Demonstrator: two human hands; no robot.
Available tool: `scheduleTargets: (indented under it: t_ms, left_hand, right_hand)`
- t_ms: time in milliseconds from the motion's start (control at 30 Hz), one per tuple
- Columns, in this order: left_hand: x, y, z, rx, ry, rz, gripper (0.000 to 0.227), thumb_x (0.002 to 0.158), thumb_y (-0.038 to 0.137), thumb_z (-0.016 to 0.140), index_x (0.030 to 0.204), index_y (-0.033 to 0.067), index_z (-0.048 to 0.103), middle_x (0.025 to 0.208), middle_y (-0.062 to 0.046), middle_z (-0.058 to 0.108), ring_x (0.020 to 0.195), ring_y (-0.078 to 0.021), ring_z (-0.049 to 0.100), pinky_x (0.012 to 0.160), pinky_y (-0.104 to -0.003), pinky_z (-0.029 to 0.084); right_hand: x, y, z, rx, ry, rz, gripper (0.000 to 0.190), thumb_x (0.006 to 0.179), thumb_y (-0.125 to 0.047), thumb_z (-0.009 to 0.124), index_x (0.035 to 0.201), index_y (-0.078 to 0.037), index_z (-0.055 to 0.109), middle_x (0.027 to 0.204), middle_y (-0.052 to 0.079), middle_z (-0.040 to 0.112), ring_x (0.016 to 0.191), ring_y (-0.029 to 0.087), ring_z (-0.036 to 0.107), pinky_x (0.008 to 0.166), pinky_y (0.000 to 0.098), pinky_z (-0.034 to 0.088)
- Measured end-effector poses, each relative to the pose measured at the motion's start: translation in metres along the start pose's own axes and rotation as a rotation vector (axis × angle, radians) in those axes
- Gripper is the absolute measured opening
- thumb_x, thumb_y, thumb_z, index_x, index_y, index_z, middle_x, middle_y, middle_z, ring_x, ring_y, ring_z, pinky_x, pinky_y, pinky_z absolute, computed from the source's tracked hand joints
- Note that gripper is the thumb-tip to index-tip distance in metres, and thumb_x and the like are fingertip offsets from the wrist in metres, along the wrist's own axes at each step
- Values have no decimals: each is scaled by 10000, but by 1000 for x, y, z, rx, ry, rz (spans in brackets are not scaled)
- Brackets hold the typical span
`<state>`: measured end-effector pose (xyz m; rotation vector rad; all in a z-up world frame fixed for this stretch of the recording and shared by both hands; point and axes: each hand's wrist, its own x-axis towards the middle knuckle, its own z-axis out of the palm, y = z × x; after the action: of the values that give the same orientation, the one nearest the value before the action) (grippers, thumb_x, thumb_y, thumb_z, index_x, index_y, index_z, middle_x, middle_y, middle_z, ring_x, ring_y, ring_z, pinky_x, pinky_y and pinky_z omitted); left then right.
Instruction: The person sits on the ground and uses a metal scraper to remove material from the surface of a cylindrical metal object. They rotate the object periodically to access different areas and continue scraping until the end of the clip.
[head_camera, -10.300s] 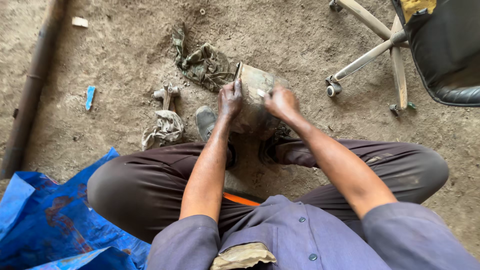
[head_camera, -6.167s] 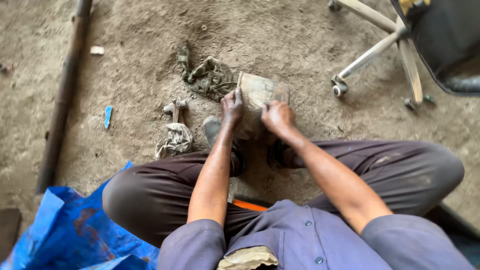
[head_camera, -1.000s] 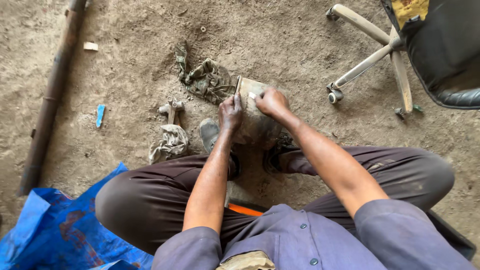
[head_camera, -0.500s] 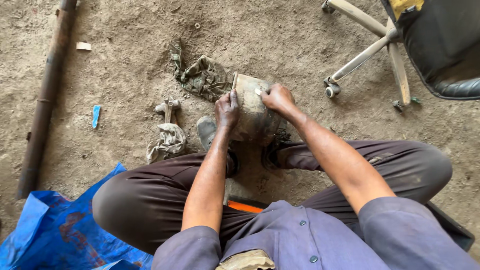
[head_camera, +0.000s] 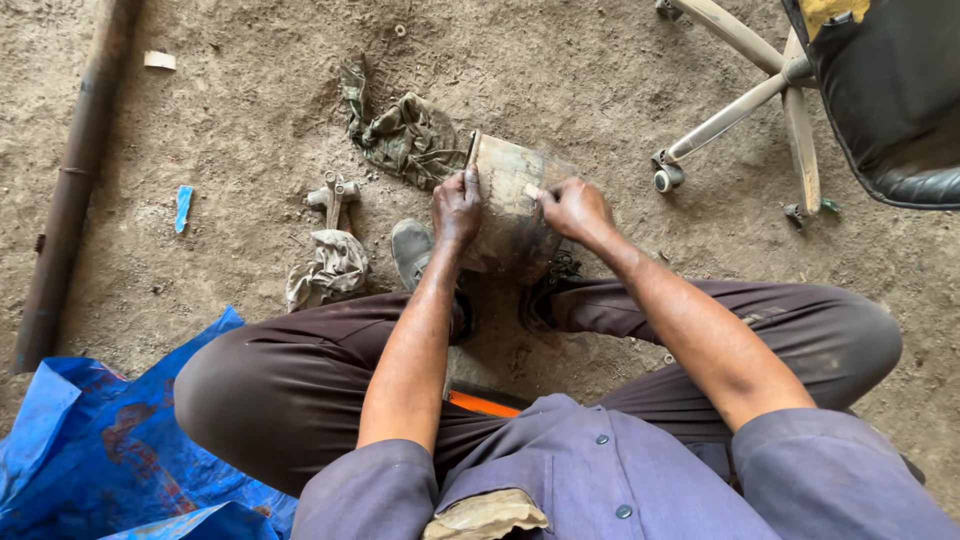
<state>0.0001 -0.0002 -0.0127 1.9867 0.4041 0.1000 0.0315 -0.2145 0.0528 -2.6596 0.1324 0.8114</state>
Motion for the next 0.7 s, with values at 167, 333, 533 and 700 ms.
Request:
scheduleTargets:
  t_ms: [167,333,533,700]
  left_hand:
    - [-1,2,-2,12,23,20,506,1066,409,493,729,78,672,586,-111,625,506,-244,577,503,-439,414]
    - [0,3,-2,2,3,3,483,1062,402,496,758,79,688,612,-126,643,526,-272,600,515,-461,427]
    - [-2,-3,1,23,54,60,473,1061,399,518,801,52,706,665,-163,656,573,-321,622,540,-483,440]
    - [1,-2,3,35,31,51,489,1064,398,505,783,50,704,632,-152,645,556,-303,630,535,-486,440]
  right_hand:
    - [9,13,-10,-10,16,38,403,1059,-387,579,985,-68,813,593,-40,549,446,53,384,408,245,319]
    - [-16,20,22,5,174,-280,334,998,-380,637,1131,-113,786,601,-126,578,423,-3,452,412,201,369]
    - [-17,30,6,-20,70,58,371,1059,-436,567,1257,-177,745,582,-29,501,417,63,308,392,256,284]
    - [-25,15,34,34,115,-65,363,1013,-408,568,1232,-176,740,592,-75,549,411,89,321,369,293,291]
